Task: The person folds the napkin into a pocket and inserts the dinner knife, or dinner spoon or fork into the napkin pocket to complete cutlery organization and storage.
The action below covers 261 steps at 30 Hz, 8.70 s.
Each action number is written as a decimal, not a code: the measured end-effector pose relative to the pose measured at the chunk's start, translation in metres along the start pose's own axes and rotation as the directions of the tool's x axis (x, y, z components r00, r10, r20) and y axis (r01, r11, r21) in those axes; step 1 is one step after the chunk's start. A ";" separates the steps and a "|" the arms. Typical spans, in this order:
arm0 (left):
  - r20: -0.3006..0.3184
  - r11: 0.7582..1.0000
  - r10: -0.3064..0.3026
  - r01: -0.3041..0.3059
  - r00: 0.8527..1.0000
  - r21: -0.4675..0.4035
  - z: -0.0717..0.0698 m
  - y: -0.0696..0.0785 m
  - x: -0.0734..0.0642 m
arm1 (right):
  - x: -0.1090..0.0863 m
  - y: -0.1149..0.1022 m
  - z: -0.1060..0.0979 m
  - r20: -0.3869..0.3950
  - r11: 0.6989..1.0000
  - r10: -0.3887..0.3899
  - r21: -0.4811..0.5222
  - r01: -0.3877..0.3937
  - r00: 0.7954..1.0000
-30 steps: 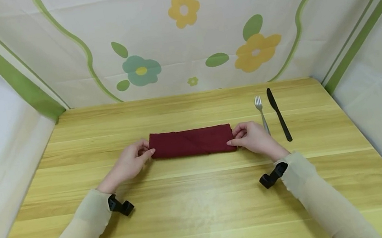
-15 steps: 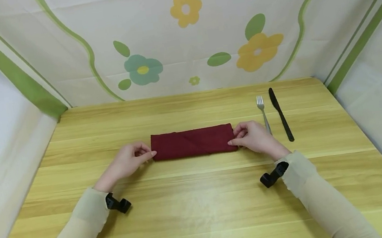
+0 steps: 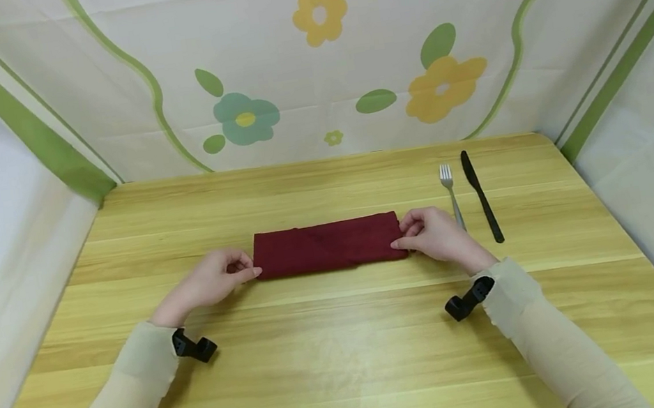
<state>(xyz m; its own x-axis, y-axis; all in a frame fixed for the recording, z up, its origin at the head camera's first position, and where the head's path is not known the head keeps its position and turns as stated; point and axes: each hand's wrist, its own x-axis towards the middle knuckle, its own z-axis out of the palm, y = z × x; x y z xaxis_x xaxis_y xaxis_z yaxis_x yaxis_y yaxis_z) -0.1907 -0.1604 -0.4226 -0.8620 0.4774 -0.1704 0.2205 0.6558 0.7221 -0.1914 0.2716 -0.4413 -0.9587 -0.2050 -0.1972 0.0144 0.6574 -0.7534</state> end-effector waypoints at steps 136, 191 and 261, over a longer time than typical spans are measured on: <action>0.346 0.717 0.219 -0.391 0.912 0.577 0.095 0.081 0.020 | 0.025 -0.009 -0.018 -0.154 0.961 -0.219 -0.204 0.186 0.964; 0.316 0.655 0.208 -0.372 0.926 0.657 0.105 0.075 0.021 | 0.026 0.041 -0.077 -0.286 0.957 0.272 -0.017 -0.288 0.919; 0.203 0.827 0.354 -0.407 0.913 0.388 0.084 0.083 0.032 | 0.003 -0.082 -0.021 -0.326 0.879 -0.099 0.415 0.236 0.940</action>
<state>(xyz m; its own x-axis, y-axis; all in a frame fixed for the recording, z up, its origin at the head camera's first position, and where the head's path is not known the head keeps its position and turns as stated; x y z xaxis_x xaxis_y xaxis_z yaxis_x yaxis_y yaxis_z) -0.1617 -0.0415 -0.4245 -0.6164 0.7866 -0.0359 0.7101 0.5750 0.4064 -0.2016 0.2316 -0.3670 -0.9954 -0.0211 0.0937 -0.0961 0.2282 -0.9689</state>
